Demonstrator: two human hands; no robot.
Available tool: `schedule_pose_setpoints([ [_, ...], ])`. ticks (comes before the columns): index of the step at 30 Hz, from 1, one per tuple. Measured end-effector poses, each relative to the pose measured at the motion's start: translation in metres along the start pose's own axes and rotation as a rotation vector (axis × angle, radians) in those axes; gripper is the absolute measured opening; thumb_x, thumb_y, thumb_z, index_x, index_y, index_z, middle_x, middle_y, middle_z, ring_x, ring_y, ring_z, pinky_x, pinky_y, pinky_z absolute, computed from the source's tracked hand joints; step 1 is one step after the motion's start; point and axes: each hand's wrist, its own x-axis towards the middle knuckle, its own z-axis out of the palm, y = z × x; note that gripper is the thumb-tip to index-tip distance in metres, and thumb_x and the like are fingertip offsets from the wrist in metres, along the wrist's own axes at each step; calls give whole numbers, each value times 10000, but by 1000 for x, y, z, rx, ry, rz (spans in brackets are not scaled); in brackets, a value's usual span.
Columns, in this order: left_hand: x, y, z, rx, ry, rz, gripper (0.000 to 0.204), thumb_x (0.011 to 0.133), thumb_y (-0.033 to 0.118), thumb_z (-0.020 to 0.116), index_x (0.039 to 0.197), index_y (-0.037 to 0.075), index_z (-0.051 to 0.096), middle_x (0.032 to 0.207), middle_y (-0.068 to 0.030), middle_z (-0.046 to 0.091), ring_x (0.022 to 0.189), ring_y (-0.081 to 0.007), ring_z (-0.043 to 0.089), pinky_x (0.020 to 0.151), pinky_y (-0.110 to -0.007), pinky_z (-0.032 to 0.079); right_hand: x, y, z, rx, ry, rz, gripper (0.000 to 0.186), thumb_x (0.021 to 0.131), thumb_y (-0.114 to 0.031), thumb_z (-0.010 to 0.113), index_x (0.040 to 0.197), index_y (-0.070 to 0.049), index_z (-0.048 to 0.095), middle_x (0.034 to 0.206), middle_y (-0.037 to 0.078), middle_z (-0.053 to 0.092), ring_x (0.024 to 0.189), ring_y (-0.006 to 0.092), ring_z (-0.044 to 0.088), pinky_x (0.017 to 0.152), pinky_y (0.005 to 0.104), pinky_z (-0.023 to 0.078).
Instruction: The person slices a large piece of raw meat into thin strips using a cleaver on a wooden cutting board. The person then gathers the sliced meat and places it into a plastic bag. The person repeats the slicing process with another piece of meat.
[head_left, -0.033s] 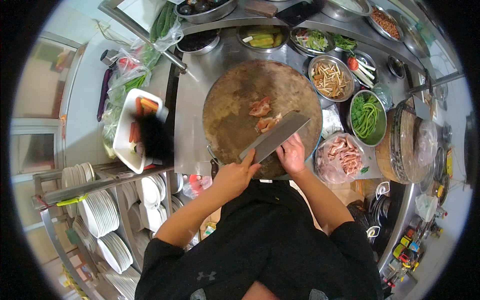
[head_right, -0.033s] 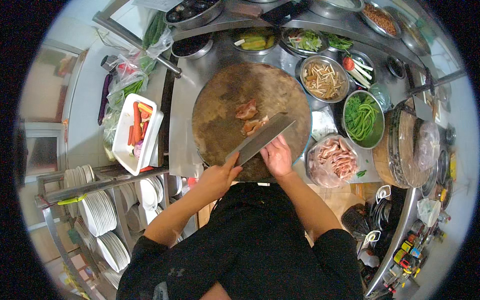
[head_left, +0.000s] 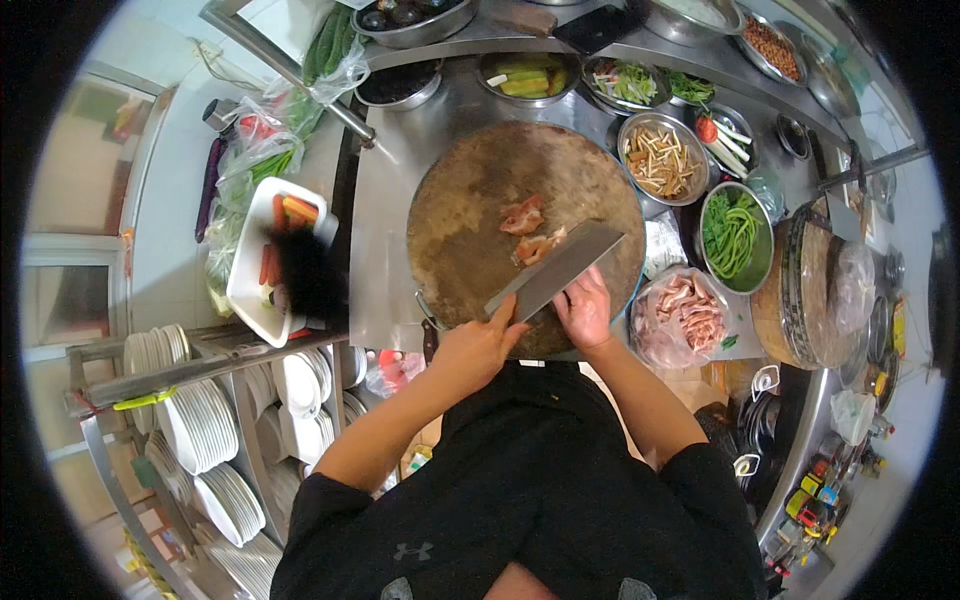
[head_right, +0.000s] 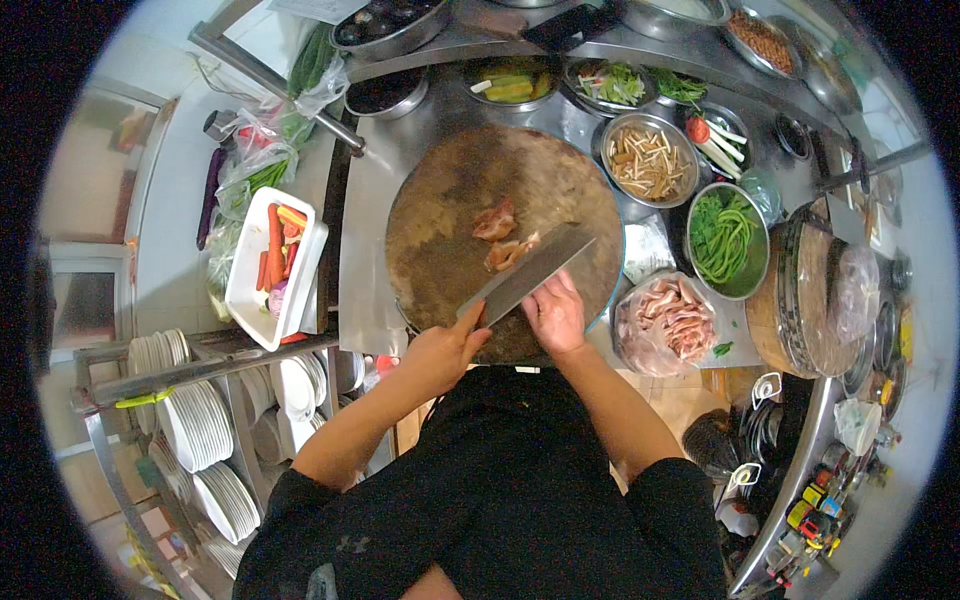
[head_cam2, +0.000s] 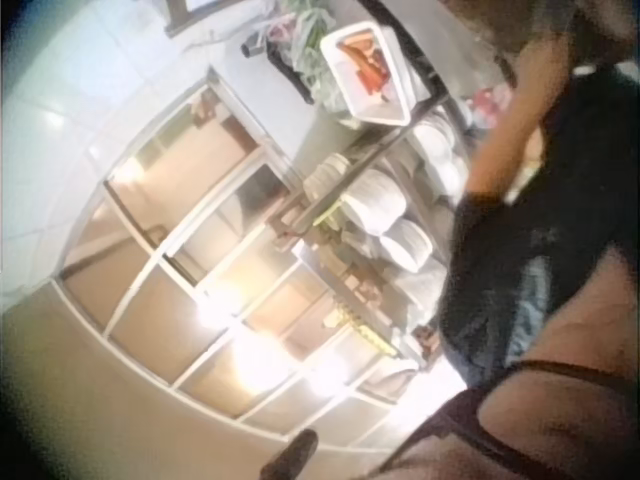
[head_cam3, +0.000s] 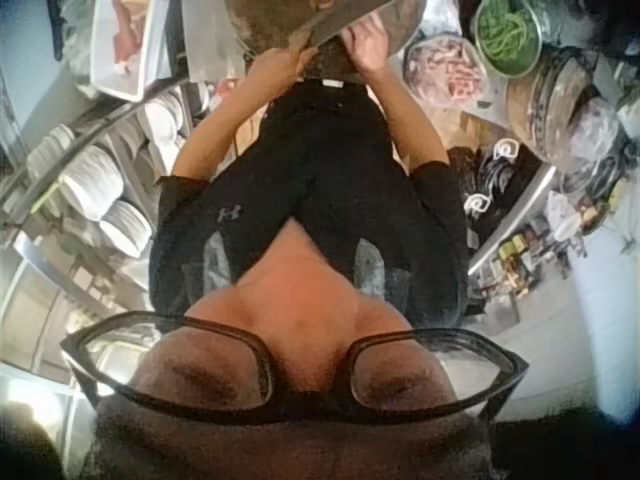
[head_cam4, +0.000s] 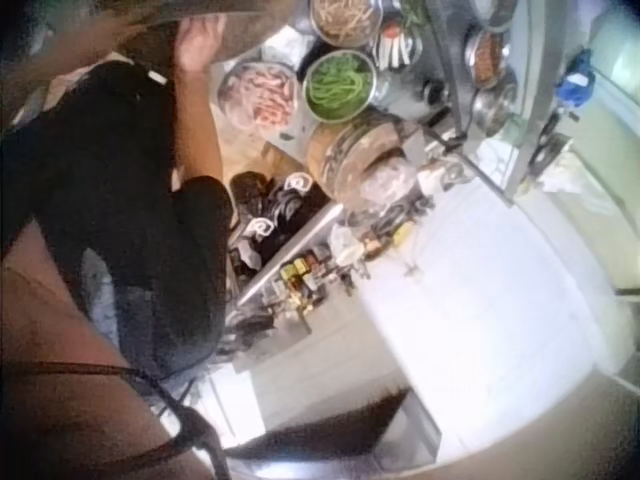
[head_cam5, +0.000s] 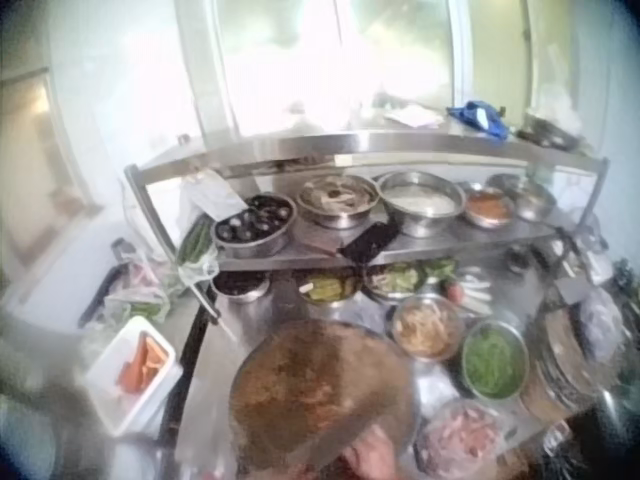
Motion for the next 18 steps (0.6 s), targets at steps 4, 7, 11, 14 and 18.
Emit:
schedule_pose_setpoints([
  [4,42,6,21,-18,157,120,477,1086,367,508,1438,48,467,710,-277,679,678,-477,695,607,-568,547,6,1,-2,-100,-24,13,254,759,-41,781,1007,-13,735,1095,140,701,1104,388,639,931,466,554],
  [7,65,14,20,-52,214,217,401,1088,336,498,1365,51,548,774,-265,704,715,-474,700,644,-575,552,5,-2,-3,-125,8,-60,251,763,-40,774,1009,-23,725,1063,126,686,1079,369,632,896,449,559],
  [11,50,-15,-1,76,283,380,338,1091,321,486,1255,74,647,843,-242,727,764,-479,699,693,-587,545,19,-19,-6,-122,75,-70,208,804,-44,765,1008,-28,728,1057,126,678,1071,372,618,923,435,538],
  [14,9,-30,-18,-8,193,243,356,1099,350,468,1275,95,643,859,-257,722,784,-483,695,705,-587,535,14,-15,-5,-124,81,-32,200,809,-59,768,1005,-46,731,1078,96,680,1088,352,611,920,422,534],
  [18,-44,0,-56,37,-147,-98,422,1111,413,438,1368,105,572,853,-291,706,797,-488,690,708,-587,527,8,-8,-5,-137,46,-13,227,791,-45,756,1015,-62,735,1098,68,682,1099,336,614,902,414,550],
])
